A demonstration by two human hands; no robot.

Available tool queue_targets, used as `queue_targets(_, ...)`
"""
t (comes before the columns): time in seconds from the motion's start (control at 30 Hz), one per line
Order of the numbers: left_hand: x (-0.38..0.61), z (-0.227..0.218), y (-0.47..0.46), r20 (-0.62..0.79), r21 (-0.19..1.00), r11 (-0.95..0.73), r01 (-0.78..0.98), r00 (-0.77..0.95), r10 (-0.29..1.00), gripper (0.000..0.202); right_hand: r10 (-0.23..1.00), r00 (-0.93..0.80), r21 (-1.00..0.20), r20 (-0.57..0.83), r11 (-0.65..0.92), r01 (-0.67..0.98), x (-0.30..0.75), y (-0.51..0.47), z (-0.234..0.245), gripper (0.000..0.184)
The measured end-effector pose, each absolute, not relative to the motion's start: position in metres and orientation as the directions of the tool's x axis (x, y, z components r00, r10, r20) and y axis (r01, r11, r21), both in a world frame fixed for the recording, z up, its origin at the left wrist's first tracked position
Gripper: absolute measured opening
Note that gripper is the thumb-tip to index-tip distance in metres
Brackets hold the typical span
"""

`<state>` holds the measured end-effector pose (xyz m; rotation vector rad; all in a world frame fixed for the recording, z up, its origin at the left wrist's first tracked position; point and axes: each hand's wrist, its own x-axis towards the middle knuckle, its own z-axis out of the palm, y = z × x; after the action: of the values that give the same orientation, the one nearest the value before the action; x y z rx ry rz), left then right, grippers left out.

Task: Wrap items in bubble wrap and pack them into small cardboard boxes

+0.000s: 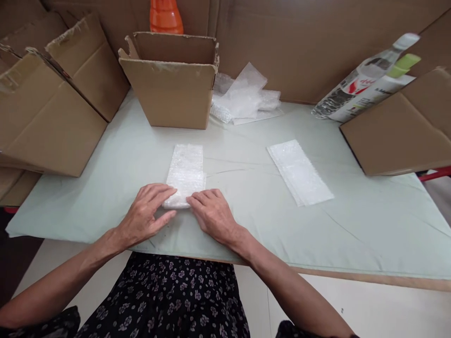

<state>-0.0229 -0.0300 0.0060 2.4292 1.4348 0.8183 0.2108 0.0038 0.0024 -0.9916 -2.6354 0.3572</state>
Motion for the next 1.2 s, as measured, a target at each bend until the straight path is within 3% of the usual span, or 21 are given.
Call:
queue_targets(0.1, -0.028, 0.014, -0.041, 0.255, 0.594, -0.484, 0.643, 0.42, 0.871, 0.037, 0.715, -0.696, -0.548, 0.067, 0.609, 0.573, 0.217, 0.001, 0.01, 0.027)
queue_targets(0.17, -0.026, 0.017, -0.041, 0.162, 0.659, -0.4, 0.636, 0.4, 0.902, 0.038, 0.714, -0.7, -0.59, 0.01, 0.57, 0.572, 0.22, -0.007, 0.017, 0.028)
queue_targets(0.23, -0.022, 0.017, -0.034, 0.121, 0.642, -0.354, 0.68, 0.366, 0.923, 0.037, 0.736, -0.674, -0.478, 0.064, 0.616, 0.626, 0.22, -0.017, 0.022, 0.027)
queue_targets(0.33, -0.015, 0.013, -0.017, 0.142, 0.522, -0.336, 0.784, 0.308, 0.941, 0.032, 0.712, -0.668, -0.217, 0.217, 0.702, 0.678, 0.212, -0.027, 0.023, 0.026)
queue_targets(0.43, -0.016, 0.009, -0.008, 0.133, 0.525, -0.263, 0.809, 0.227, 0.965, 0.029, 0.665, -0.721, -0.162, 0.194, 0.746, 0.645, 0.206, -0.022, 0.016, 0.026)
queue_targets(0.5, -0.019, 0.009, -0.013, 0.095, 0.696, -0.134, 0.705, 0.095, 0.991, 0.036, 0.712, -0.68, -0.26, 0.172, 0.699, 0.666, 0.206, -0.01, 0.011, 0.024)
queue_targets(0.6, -0.02, 0.012, -0.036, -0.107, 0.953, 0.141, 0.27, -0.135, 0.985, 0.056, 0.857, -0.503, -0.578, 0.11, 0.467, 0.669, 0.209, 0.007, 0.006, 0.024)
queue_targets(0.67, -0.013, 0.013, -0.053, -0.285, 0.958, 0.278, -0.067, -0.157, 0.946, 0.065, 0.906, -0.422, -0.771, 0.028, 0.288, 0.568, 0.209, 0.008, 0.006, 0.026)
queue_targets(0.73, 0.0, 0.013, -0.063, -0.388, 0.889, 0.348, -0.298, -0.085, 0.918, 0.069, 0.907, -0.419, -0.885, -0.029, 0.172, 0.432, 0.206, -0.001, 0.009, 0.026)
queue_targets(0.83, 0.02, 0.011, -0.064, -0.412, 0.801, 0.359, -0.479, -0.006, 0.911, 0.061, 0.886, -0.463, -0.907, -0.023, 0.176, 0.383, 0.202, -0.018, 0.016, 0.025)
queue_targets(0.93, 0.026, 0.011, -0.059, -0.413, 0.757, 0.349, -0.552, 0.009, 0.911, 0.062, 0.909, -0.391, -0.791, 0.146, 0.345, 0.506, 0.209, -0.021, 0.024, 0.025)
queue_targets(1.0, 0.023, 0.014, -0.058, -0.407, 0.762, 0.361, -0.537, 0.036, 0.913, 0.068, 0.933, -0.299, -0.785, 0.197, 0.334, 0.523, 0.217, -0.012, 0.028, 0.034)
queue_targets(1.13, 0.011, 0.019, -0.056, -0.355, 0.848, 0.366, -0.383, 0.1, 0.929, 0.07, 0.924, -0.381, -0.957, -0.04, 0.075, 0.282, 0.222, 0.002, 0.025, 0.041)
queue_targets(1.2, 0.009, 0.019, -0.052, -0.291, 0.932, 0.286, -0.222, 0.011, 0.957, 0.066, 0.902, -0.429, -0.971, -0.054, 0.053, 0.232, 0.213, -0.002, 0.019, 0.035)
